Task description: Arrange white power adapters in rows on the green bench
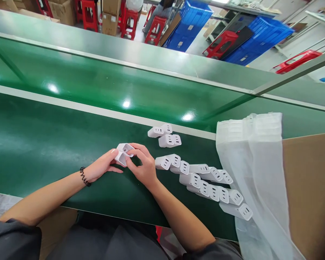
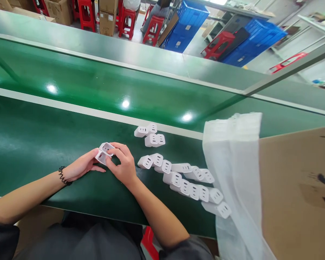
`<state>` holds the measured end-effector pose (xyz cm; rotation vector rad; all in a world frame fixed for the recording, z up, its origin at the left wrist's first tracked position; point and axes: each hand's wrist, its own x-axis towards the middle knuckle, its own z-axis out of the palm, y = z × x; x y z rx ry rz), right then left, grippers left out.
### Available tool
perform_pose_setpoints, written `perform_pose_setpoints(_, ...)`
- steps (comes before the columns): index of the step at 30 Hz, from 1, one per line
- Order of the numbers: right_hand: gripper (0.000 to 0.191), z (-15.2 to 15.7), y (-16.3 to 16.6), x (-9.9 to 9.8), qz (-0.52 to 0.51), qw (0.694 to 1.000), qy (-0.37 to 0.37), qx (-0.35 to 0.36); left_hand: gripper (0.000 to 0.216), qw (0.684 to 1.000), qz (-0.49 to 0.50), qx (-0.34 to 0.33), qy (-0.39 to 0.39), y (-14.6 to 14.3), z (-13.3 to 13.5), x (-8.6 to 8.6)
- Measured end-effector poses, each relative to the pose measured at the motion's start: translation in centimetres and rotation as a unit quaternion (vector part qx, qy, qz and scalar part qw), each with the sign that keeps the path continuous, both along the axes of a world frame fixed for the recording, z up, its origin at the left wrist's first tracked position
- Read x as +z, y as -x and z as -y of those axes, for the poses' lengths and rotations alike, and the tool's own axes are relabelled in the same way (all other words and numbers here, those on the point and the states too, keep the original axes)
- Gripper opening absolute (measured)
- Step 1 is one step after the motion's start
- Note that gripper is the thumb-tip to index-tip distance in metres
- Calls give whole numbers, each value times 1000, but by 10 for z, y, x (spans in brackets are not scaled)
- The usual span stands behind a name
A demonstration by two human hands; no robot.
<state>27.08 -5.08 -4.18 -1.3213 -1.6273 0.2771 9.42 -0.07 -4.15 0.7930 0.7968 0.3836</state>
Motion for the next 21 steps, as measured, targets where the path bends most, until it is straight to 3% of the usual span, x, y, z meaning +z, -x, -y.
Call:
perform_pose_setpoints(2, 7, -1, -4, 2, -2, 1000, 6, 11, 52, 994, -47, 0, -102, 3, -3, 1)
perform_pose_setpoints(4, 7, -1, -6, 2, 14, 1000, -2, 14, 54, 960, -98, 13, -264, 7, -7, 3)
perform_pose_setpoints(6, 8, 0, -5, 1, 43, 999, -11, 24, 69, 886, -130, -8, -445, 12, -10, 5)
perform_pose_setpoints(8, 9, 0, -4, -1, 70, 996, -11, 46, 87, 812, -130, -68, -565, 17, -14, 4)
perform_pose_setpoints(10, 9, 0, -3, -4, 80, 994, 1, 68, 92, 777, -112, -132, -606, 21, -18, 1)
perform_pose_setpoints(15, 15, -5, -4, -12, 17, 995, 52, 88, 82, 761, -119, -177, -613, 20, -29, -8)
perform_pose_setpoints(18, 21, -2, -5, -20, -31, 995, 69, 65, 80, 747, -170, -185, -615, 17, -25, 1)
perform_pose_setpoints(21, 28, 2, -9, -33, -37, 992, 111, 39, 74, 735, -203, -164, -626, 22, -15, 20)
